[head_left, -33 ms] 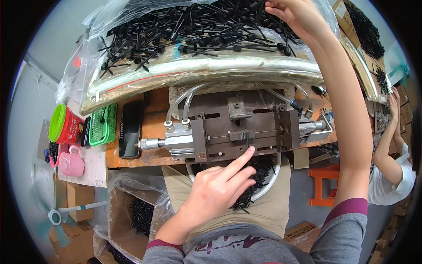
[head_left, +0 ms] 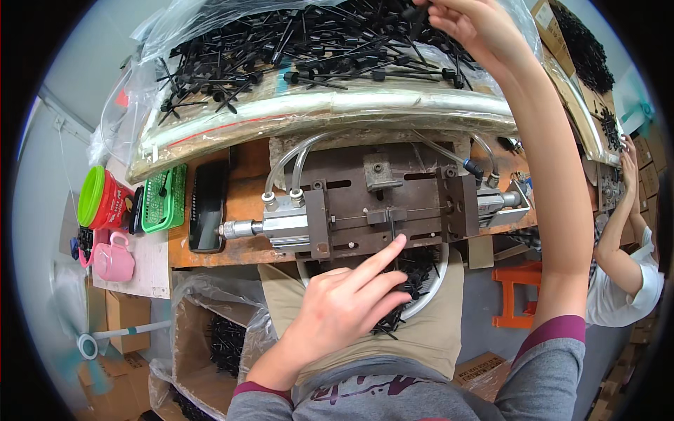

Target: Assembling small black plastic components using a pneumatic industrial press or fixture.

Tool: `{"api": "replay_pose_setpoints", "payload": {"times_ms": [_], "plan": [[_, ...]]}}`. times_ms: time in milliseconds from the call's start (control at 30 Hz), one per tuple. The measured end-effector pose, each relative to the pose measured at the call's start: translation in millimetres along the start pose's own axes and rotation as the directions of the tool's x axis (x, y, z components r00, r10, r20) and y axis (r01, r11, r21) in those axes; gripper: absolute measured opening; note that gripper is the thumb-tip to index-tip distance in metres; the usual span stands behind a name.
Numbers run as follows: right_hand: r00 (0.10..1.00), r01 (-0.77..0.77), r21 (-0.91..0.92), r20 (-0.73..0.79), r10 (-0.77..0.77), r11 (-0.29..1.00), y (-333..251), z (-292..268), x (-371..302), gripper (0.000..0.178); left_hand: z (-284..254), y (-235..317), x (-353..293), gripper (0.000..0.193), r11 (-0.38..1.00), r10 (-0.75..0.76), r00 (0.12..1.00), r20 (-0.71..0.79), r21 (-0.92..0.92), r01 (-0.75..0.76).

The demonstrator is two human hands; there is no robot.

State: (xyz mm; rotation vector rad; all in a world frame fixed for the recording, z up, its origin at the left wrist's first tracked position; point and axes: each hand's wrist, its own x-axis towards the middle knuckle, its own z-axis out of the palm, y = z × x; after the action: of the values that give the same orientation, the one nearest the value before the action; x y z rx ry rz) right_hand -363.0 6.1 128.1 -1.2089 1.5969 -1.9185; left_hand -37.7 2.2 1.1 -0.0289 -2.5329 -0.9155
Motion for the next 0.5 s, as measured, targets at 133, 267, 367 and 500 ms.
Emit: {"api": "replay_pose_setpoints", "payload": {"times_ms": [133,267,367,500], "plan": [[0.972,-0.100,0.098,0.221,0.077,0.990,-4,20,-79,0.026,-17,-1,-4,0.060,0.919,-0.235,0.940,-0.248,-0.372,0.132],[0.834,-0.453,0.073,0.385,0.394,0.888,-9,27,-163,0.021,-20,0,5,0.086,0.732,-0.379,0.912,-0.160,-0.654,0.189],[0.751,-0.570,0.146,0.490,0.442,0.808,10,25,-191,0.019,-25,0,1,0.058,0.755,-0.182,0.980,0.082,-0.627,0.193],[0.789,-0.593,0.374,0.447,0.422,0.713,22,24,-212,0.015,-16,11,4,0.046,0.808,-0.145,0.988,-0.045,-0.582,0.092]]}}
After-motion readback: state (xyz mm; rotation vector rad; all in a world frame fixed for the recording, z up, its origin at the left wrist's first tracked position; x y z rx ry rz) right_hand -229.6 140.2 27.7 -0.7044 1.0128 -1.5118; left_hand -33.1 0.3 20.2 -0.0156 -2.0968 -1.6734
